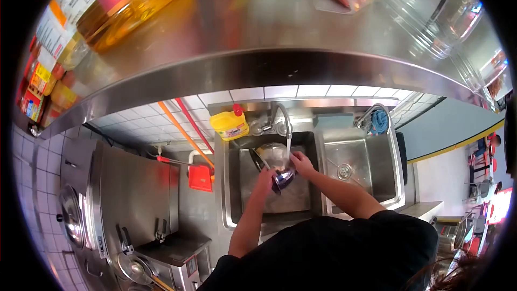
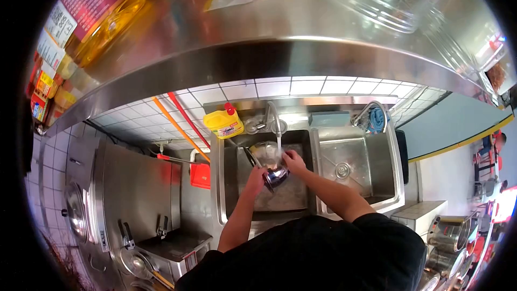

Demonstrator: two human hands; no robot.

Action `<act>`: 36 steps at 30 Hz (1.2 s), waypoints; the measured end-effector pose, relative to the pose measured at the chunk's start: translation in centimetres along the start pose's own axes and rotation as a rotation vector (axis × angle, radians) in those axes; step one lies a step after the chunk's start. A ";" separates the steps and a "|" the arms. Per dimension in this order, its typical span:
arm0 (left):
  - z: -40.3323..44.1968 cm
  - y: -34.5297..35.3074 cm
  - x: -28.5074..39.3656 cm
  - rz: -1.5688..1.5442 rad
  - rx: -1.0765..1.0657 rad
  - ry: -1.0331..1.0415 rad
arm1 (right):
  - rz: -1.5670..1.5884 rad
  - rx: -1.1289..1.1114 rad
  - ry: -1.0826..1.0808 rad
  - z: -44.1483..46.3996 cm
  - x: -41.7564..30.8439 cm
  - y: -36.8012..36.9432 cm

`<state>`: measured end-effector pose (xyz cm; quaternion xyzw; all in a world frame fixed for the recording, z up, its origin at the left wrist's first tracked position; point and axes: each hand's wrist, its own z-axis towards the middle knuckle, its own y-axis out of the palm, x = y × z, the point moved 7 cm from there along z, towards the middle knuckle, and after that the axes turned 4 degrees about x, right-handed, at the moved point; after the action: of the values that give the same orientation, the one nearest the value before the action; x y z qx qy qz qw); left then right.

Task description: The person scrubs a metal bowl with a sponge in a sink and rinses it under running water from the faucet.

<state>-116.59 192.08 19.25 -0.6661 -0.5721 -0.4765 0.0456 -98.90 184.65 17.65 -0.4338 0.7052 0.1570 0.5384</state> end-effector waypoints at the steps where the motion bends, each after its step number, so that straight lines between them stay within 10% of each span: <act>1: 0.2 1.3 0.2 -0.054 -0.008 -0.020 | 0.019 0.104 -0.037 -0.8 0.4 -1.7; 4: 3.0 1.4 -2.4 -0.108 -0.103 -0.077 | 0.069 0.147 -0.148 -3.7 0.9 -5.8; 22: -0.4 -6.7 -5.9 -0.766 0.058 -0.130 | 0.546 0.023 0.881 -8.8 10.0 -4.6; 25: -3.1 -5.5 -3.8 -0.799 0.094 -0.072 | 1.085 -0.213 0.918 -7.9 7.3 -0.2; 31: -5.4 -5.1 -1.6 -0.765 0.082 0.034 | 1.179 -0.365 0.753 -5.2 5.2 3.3; 36: -2.9 -4.8 -3.7 -0.747 -0.088 -0.048 | 0.998 0.091 0.621 -3.5 3.9 0.6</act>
<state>-121.79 189.35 15.96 -0.4236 -0.7556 -0.4686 -0.1733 -101.71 180.83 15.30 -0.0517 0.9547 0.2264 0.1858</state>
